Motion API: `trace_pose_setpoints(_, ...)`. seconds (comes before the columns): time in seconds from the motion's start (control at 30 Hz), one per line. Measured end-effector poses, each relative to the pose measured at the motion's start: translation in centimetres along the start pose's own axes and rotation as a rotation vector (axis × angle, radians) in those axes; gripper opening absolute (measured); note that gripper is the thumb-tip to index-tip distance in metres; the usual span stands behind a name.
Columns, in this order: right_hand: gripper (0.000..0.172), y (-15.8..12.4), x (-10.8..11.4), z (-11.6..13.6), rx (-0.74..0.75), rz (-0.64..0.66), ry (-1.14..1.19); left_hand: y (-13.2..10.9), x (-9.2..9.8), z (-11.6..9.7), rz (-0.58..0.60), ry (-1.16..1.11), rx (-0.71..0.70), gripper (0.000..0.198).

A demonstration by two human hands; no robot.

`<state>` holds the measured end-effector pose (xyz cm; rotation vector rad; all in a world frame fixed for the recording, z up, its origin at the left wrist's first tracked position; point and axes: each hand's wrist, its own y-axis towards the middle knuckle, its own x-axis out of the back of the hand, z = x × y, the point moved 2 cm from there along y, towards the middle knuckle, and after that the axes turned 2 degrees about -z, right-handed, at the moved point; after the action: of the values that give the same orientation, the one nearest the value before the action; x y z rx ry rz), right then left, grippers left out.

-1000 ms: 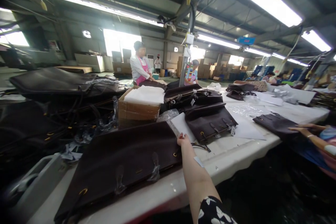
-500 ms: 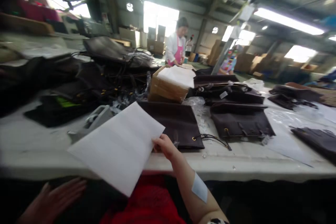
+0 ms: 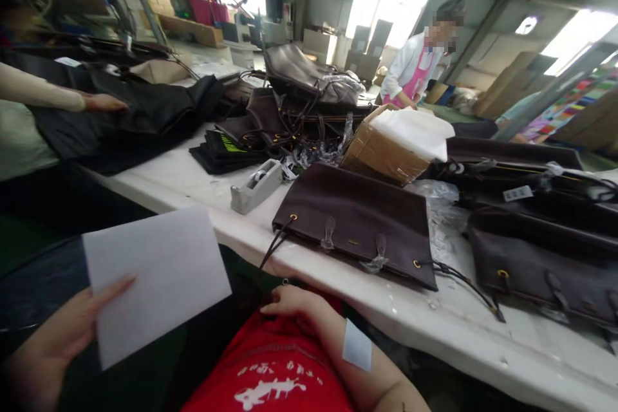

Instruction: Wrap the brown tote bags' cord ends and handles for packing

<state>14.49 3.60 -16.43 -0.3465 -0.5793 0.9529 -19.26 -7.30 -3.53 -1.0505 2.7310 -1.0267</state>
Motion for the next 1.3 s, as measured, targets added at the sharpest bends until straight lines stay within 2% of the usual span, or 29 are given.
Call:
trace_pose_setpoints(0.1, 0.084, 1.9, -1.9, -0.5, 0.038, -0.013, 0.283, -0.4, 2.2, 1.3, -0.031, -0.08, 0.115, 0.05)
trace_pose_setpoints(0.17, 0.089, 2.6, -2.9, 0.3, 0.086, 0.037, 0.537, -0.8, 2.5, 2.3, -0.008, -0.105, 0.141, 0.052)
trace_pose_setpoints(0.27, 0.066, 1.9, -3.3, 2.3, 0.079, 0.066, 0.731, -1.2, 2.4, 3.5, 0.027, -0.105, 0.16, 0.054)
trace_pose_setpoints(0.37, 0.045, -1.1, -2.7, 5.3, 0.048, 0.168, 0.811, -1.1, 1.5, 4.1, 0.153, -0.021, 0.238, 0.05)
trace_pose_setpoints(0.43, 0.043, -3.8, -2.0, 7.7, 0.091, 0.253, 0.92, -1.0, -0.1, 4.0, 0.312, 0.044, 0.263, 0.046)
trace_pose_setpoints(0.5, 0.041, -6.3, -1.0, 10.0, 0.129, 0.258, 1.02, -0.9, -2.7, 3.4, 0.484, 0.081, 0.207, 0.048)
trace_pose_setpoints(0.6, 0.036, -8.8, 0.4, 12.4, 0.112, 0.145, 1.079, -1.3, -7.5, 1.7, 0.711, 0.099, 0.081, 0.054)
trace_pose_setpoints(0.67, 0.033, -9.7, 1.0, 13.1, 0.09, 0.075, 1.087, -1.8, -10.2, 0.6, 0.839, 0.114, 0.047, 0.055)
trace_pose_setpoints(0.77, 0.033, -10.5, 1.7, 13.4, 0.087, 0.002, 1.097, -2.2, -12.0, -0.6, 0.939, 0.108, 0.01, 0.052)
trace_pose_setpoints(0.93, 0.033, -11.4, 2.9, 13.7, 0.125, -0.054, 1.139, -1.8, -10.9, -0.7, 0.885, 0.097, -0.022, 0.048)
trace_pose_setpoints(1.07, 0.022, -11.5, 4.0, 14.6, 0.117, -0.058, 1.226, -2.0, -9.3, -0.9, 0.858, 0.109, -0.012, 0.051)
trace_pose_setpoints(1.17, 0.016, -11.6, 5.0, 15.4, 0.129, -0.052, 1.303, -2.0, -8.5, -1.8, 0.794, 0.098, -0.029, 0.052)
trace_pose_setpoints(1.23, 0.016, -11.7, 5.5, 16.0, 0.136, -0.032, 1.337, -1.9, -8.9, -2.2, 0.78, 0.127, -0.037, 0.052)
trace_pose_setpoints(1.3, 0.017, -11.8, 5.5, 16.3, 0.135, -0.014, 1.345, -1.9, -10.4, -2.3, 0.822, 0.165, -0.037, 0.053)
